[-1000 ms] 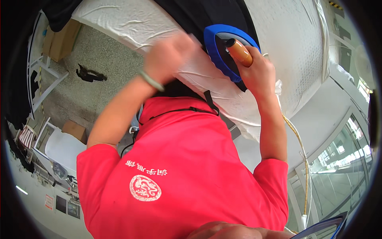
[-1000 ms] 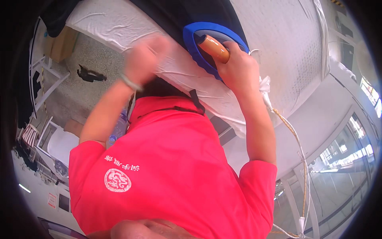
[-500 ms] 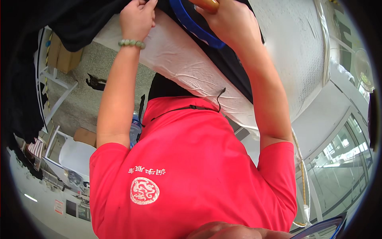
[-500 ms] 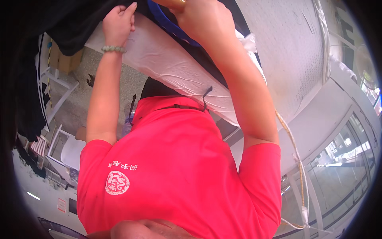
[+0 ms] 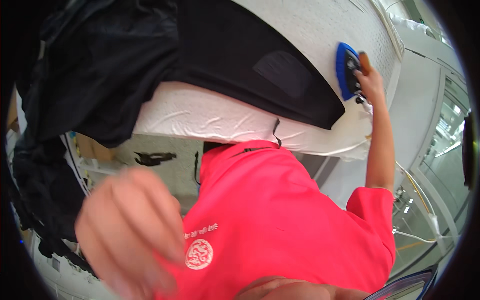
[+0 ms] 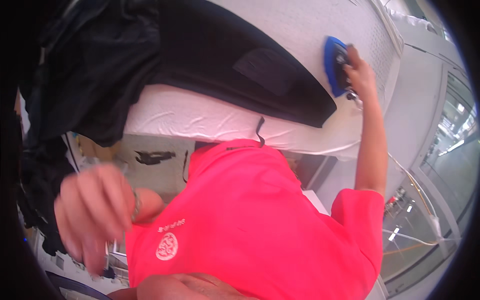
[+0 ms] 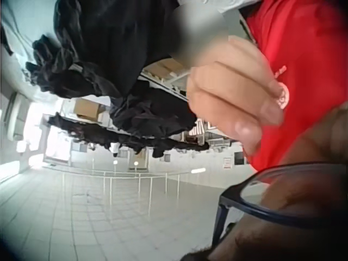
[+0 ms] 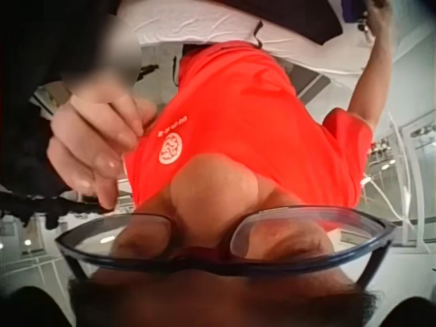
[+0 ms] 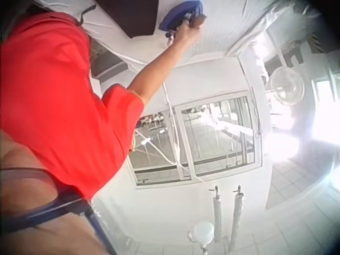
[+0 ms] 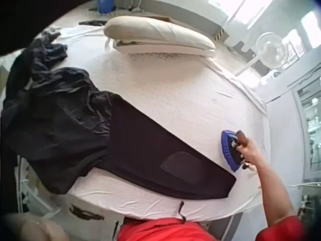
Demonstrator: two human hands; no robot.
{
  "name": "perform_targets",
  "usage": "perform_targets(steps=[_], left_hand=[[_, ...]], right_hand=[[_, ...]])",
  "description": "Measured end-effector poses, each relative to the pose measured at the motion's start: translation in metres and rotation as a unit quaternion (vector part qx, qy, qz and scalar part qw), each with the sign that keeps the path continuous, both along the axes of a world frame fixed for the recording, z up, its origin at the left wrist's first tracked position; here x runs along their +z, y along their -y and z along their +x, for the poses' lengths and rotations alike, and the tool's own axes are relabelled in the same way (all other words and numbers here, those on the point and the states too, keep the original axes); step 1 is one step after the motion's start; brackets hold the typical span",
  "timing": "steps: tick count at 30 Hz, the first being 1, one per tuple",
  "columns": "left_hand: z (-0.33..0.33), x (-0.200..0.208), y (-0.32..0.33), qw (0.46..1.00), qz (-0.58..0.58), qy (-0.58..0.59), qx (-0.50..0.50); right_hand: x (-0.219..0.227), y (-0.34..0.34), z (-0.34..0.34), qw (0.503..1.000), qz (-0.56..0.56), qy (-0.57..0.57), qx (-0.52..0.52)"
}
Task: Ironing a black garment on a pressing table.
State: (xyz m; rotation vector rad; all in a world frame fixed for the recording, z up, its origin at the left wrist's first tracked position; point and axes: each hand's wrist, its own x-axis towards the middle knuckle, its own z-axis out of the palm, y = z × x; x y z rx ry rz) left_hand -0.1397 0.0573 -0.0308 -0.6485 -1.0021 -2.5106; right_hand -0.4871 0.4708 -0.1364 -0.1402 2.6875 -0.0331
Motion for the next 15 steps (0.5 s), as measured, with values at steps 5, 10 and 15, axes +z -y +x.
perform_targets(steps=[5, 10, 15], left_hand=[[-0.022, 0.039, -0.037, 0.989, 0.078, 0.031, 0.121], [-0.031, 0.066, -0.033, 0.994, -0.021, 0.04, 0.102], [-0.039, 0.099, -0.051, 0.992, -0.08, 0.067, 0.067]], right_hand=[[-0.047, -0.228, -0.048, 0.98, 0.044, -0.173, -0.083], [-0.041, -0.183, -0.038, 0.967, 0.08, -0.046, -0.236], [-0.052, -0.066, 0.027, 0.913, -0.087, -0.363, 0.167]])
